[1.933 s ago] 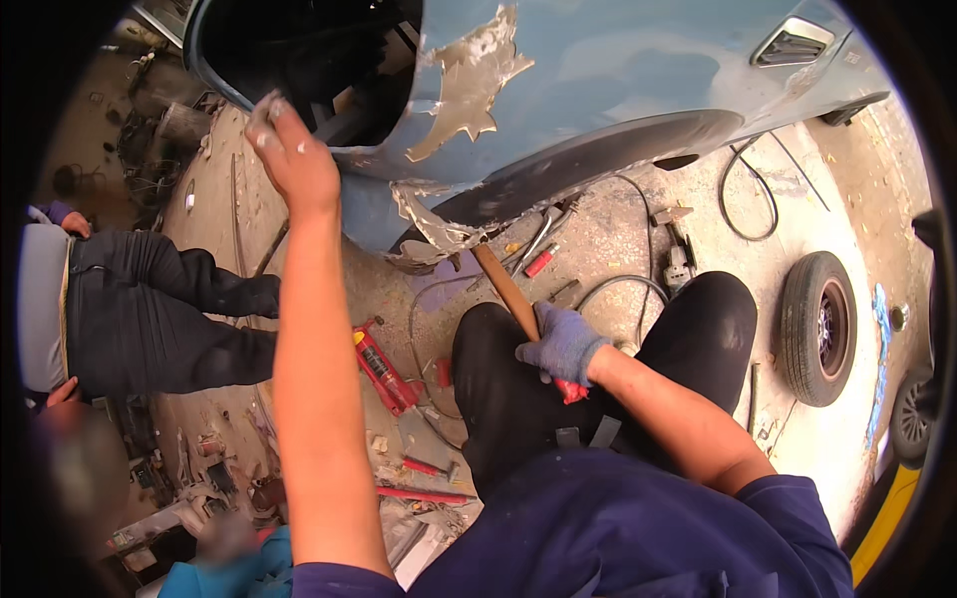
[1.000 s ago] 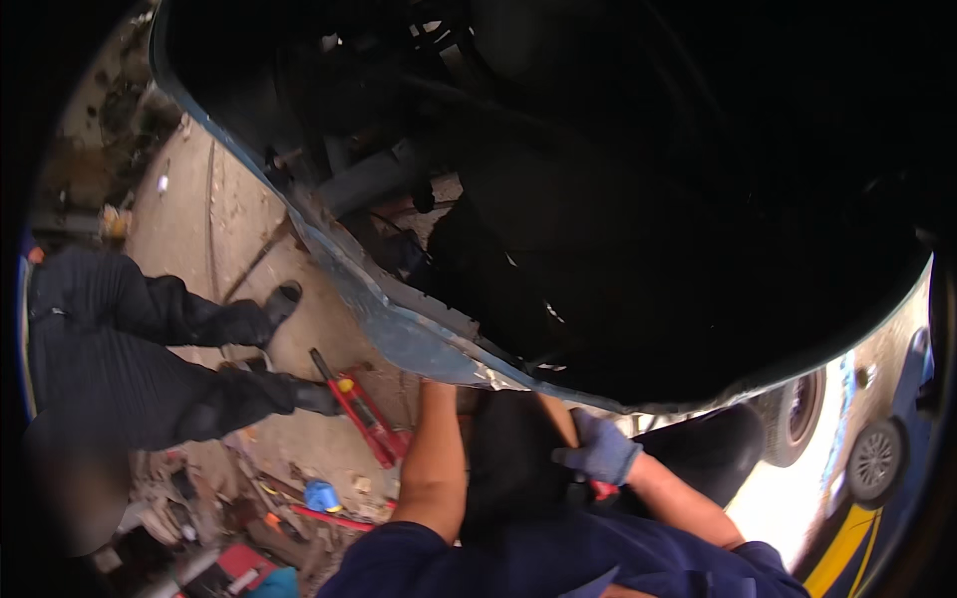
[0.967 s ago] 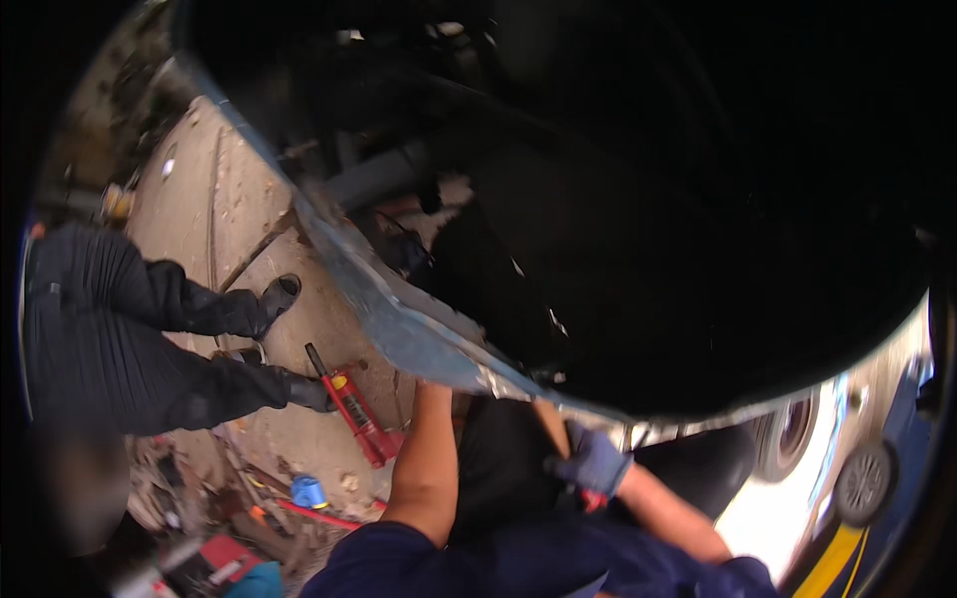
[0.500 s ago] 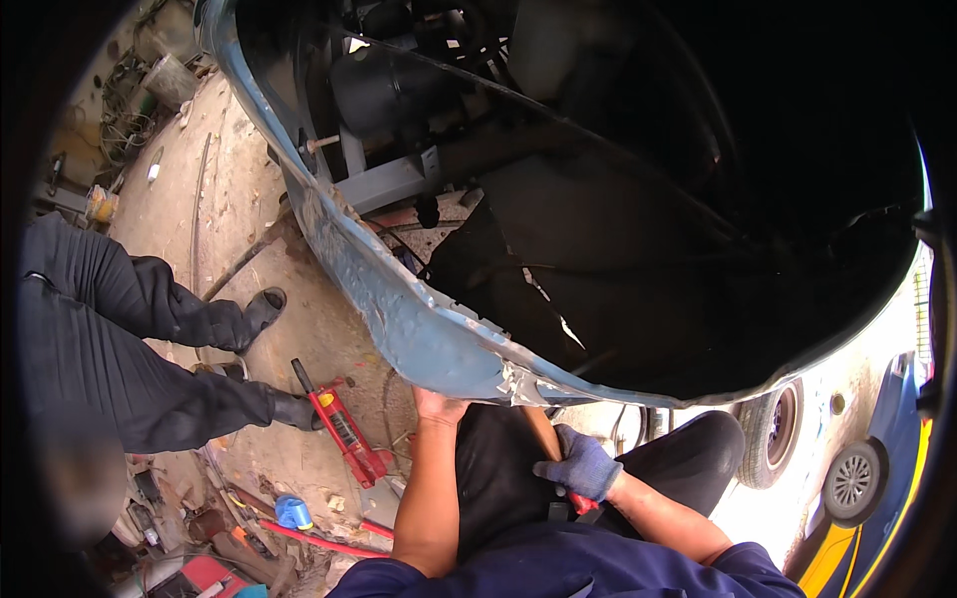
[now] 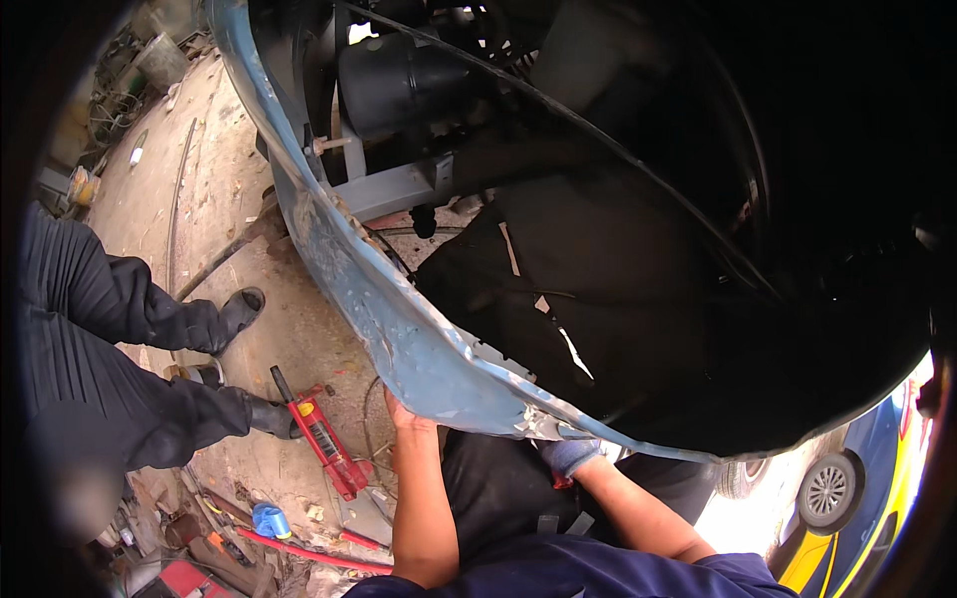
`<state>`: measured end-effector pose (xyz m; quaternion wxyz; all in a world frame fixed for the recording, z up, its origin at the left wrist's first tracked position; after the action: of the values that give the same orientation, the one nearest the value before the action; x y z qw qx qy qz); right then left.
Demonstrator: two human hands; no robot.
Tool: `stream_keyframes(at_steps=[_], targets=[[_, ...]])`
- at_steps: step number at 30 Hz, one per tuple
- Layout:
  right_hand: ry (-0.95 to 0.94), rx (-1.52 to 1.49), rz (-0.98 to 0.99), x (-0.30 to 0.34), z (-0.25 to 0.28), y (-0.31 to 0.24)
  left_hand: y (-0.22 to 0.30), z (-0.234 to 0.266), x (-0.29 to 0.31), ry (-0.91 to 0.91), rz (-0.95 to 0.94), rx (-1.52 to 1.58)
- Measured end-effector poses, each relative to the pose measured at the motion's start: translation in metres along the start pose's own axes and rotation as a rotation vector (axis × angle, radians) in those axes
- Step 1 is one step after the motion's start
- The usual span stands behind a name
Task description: The person uses a hammer and a heat gun to repair a damaged wheel arch on a light blue car. They repeatedly strike the metal to reshape it and apply heat to soften the material, while another person observes nearby.
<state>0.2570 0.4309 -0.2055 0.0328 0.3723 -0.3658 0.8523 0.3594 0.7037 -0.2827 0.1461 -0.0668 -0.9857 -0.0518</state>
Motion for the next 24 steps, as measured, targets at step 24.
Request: stream_keyframes(at_steps=[24], targets=[[0.037,-0.085,-0.242,-0.127,0.017,0.020,-0.008,0.025,0.000,0.238,0.029,-0.210]])
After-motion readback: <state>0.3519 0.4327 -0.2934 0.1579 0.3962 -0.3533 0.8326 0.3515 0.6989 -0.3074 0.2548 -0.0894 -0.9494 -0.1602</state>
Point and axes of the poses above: each hand's wrist, its own x-axis away from the middle knuckle, its own z-axis out of the back of the hand, y = z × x, the point moved 2 cm from there along -x, towards the middle knuckle, and after that the axes turned 9 degrees about -y, right-handed, at the moved point
